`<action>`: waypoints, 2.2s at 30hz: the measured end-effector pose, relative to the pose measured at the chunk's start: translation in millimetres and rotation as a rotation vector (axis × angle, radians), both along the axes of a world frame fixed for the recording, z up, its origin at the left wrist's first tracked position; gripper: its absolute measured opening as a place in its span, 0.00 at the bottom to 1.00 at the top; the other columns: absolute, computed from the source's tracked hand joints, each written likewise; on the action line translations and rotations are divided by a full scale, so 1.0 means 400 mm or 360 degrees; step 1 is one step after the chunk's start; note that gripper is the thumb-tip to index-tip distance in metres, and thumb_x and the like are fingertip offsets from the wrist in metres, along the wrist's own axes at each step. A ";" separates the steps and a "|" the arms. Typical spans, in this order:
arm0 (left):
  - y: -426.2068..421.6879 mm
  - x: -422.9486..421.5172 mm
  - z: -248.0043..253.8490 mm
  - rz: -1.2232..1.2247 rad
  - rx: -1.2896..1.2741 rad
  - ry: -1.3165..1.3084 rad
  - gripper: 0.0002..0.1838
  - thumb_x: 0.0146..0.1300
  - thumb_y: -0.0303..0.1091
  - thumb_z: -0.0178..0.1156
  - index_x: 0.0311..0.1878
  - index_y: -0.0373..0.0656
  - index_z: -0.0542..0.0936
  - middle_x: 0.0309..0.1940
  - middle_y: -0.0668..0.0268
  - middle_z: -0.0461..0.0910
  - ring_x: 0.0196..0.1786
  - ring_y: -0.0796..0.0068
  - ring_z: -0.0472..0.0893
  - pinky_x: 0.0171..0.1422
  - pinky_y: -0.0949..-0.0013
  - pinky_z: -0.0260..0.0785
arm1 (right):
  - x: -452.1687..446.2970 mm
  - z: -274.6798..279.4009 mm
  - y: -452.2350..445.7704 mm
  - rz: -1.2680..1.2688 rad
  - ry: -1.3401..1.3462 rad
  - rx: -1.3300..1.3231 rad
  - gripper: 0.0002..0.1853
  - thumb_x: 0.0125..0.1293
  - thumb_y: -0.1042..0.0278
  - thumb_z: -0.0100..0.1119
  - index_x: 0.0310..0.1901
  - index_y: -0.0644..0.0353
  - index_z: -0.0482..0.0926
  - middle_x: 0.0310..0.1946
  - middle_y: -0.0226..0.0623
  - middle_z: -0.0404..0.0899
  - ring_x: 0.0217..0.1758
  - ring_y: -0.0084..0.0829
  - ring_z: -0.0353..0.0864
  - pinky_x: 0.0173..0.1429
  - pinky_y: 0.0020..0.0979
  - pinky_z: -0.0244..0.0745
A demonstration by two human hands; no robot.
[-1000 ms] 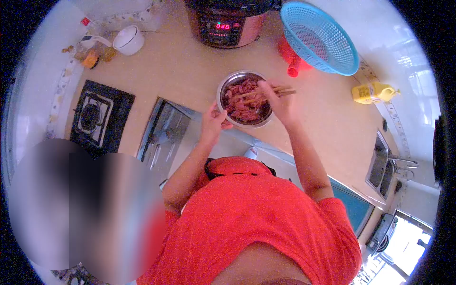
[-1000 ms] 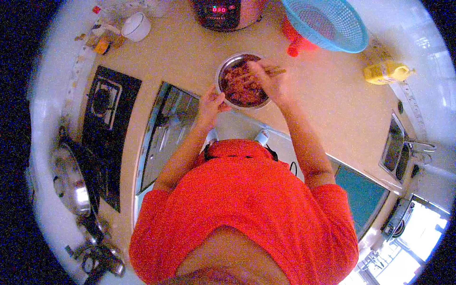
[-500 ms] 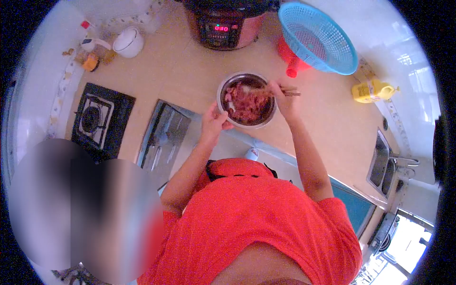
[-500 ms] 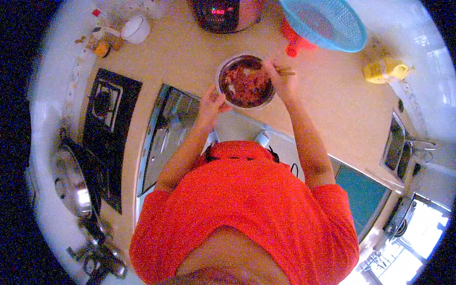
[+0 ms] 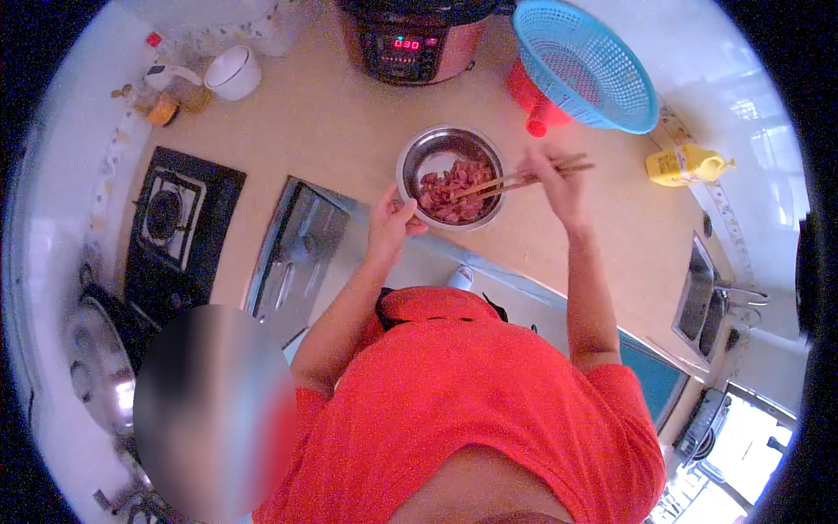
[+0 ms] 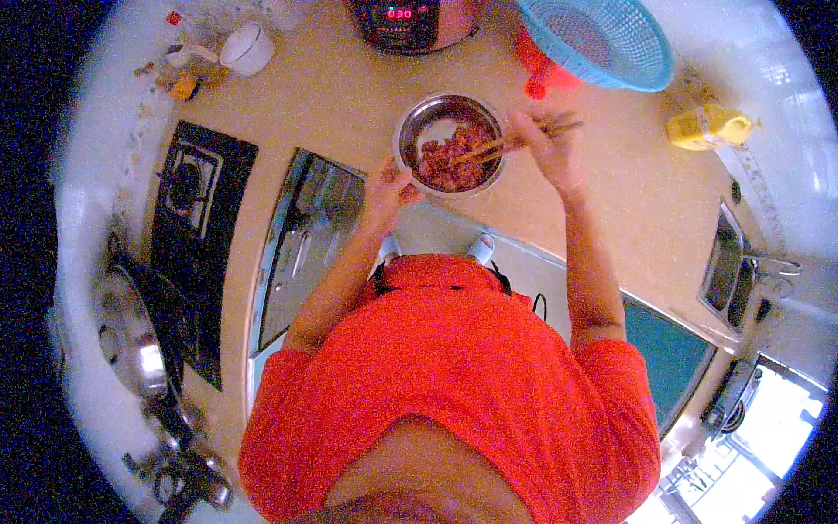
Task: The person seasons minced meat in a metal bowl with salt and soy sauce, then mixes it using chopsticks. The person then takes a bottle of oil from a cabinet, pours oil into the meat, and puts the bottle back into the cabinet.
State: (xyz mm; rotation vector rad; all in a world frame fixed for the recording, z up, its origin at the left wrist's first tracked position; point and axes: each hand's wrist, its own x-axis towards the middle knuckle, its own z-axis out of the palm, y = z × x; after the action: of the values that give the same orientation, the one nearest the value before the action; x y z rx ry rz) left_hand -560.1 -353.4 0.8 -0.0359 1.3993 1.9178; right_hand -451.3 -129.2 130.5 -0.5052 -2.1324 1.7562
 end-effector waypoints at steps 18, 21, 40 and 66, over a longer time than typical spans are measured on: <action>-0.007 -0.006 0.020 -0.0057 0.0046 0.0085 0.24 0.60 0.26 0.54 0.61 0.44 0.63 0.38 0.60 0.74 0.35 0.68 0.79 0.33 0.67 0.79 | -0.010 -0.072 0.016 -0.0332 0.0057 0.0790 0.11 0.63 0.67 0.55 0.26 0.65 0.76 0.24 0.30 0.76 0.28 0.18 0.73 0.32 0.22 0.70; -0.007 0.003 0.030 -0.0032 0.0044 0.0094 0.24 0.60 0.26 0.54 0.61 0.43 0.63 0.36 0.61 0.74 0.33 0.69 0.79 0.32 0.68 0.79 | 0.008 -0.045 -0.068 -0.0239 -0.0251 0.0516 0.11 0.63 0.66 0.56 0.27 0.66 0.77 0.23 0.29 0.76 0.27 0.18 0.73 0.32 0.22 0.70; -0.002 0.000 0.016 -0.0010 0.0048 0.0037 0.26 0.59 0.24 0.54 0.62 0.42 0.62 0.31 0.63 0.73 0.29 0.73 0.78 0.30 0.68 0.78 | -0.026 -0.066 -0.175 -0.0046 0.0467 0.0918 0.03 0.59 0.74 0.56 0.32 0.63 0.79 0.25 0.32 0.77 0.33 0.22 0.75 0.35 0.27 0.72; -0.002 0.004 0.033 -0.0004 0.0042 0.0048 0.22 0.60 0.23 0.52 0.59 0.43 0.64 0.34 0.62 0.74 0.30 0.71 0.79 0.30 0.69 0.79 | -0.056 -0.105 -0.133 -0.0366 0.0065 0.0166 0.06 0.62 0.71 0.55 0.31 0.64 0.79 0.27 0.33 0.78 0.32 0.24 0.76 0.38 0.26 0.71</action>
State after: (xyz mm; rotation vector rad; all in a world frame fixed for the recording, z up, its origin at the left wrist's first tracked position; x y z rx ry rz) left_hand -558.5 -354.1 14.1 0.0073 1.3929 1.9419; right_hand -473.8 -182.6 88.4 -0.6519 -2.0341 1.5100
